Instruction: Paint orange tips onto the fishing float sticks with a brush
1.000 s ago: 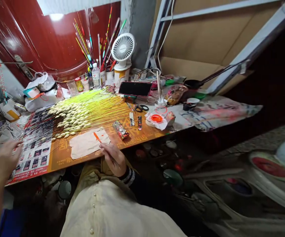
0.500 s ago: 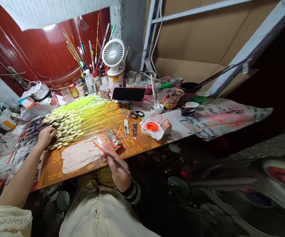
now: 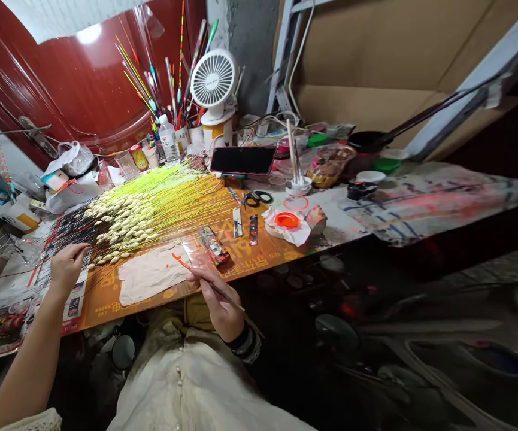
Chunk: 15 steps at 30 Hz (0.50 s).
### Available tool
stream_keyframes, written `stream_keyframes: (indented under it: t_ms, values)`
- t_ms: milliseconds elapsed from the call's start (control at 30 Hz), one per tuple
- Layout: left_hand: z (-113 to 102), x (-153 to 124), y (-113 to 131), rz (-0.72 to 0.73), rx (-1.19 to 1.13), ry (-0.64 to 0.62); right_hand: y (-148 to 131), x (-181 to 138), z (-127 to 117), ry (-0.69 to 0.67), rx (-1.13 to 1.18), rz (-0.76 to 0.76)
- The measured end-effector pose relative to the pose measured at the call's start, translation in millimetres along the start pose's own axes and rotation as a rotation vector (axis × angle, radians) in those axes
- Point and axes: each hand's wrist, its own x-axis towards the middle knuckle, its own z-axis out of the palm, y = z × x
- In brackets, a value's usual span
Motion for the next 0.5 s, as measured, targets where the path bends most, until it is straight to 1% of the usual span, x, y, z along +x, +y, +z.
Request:
stream_keyframes:
  t_ms: [67,167,267,367,500]
  values:
    - [10.3,-2.2,0.9,-0.007,-0.025,-0.033,0.7,-1.7,1.1,0.005,0.011,-0.002]
    - [27.7,3.5,0.7,-0.011,-0.024,-0.092,-0.6,-3.2,2.4,0.008,0.029,0.003]
    - [36.9,10.8,-1.4,-0.023,-0.030,-0.079,-3.3,-3.1,0.9,-0.012,0.032,0.006]
    - [35.7,9.9,-4.4,-0.030,-0.061,-0.002,-6.3,-1.4,-2.9,-0.035,0.003,-0.016]
    - [25.1,-3.8,-5.9,-0.051,-0.079,0.058,-11.0,2.9,-4.0,-0.040,-0.038,-0.049]
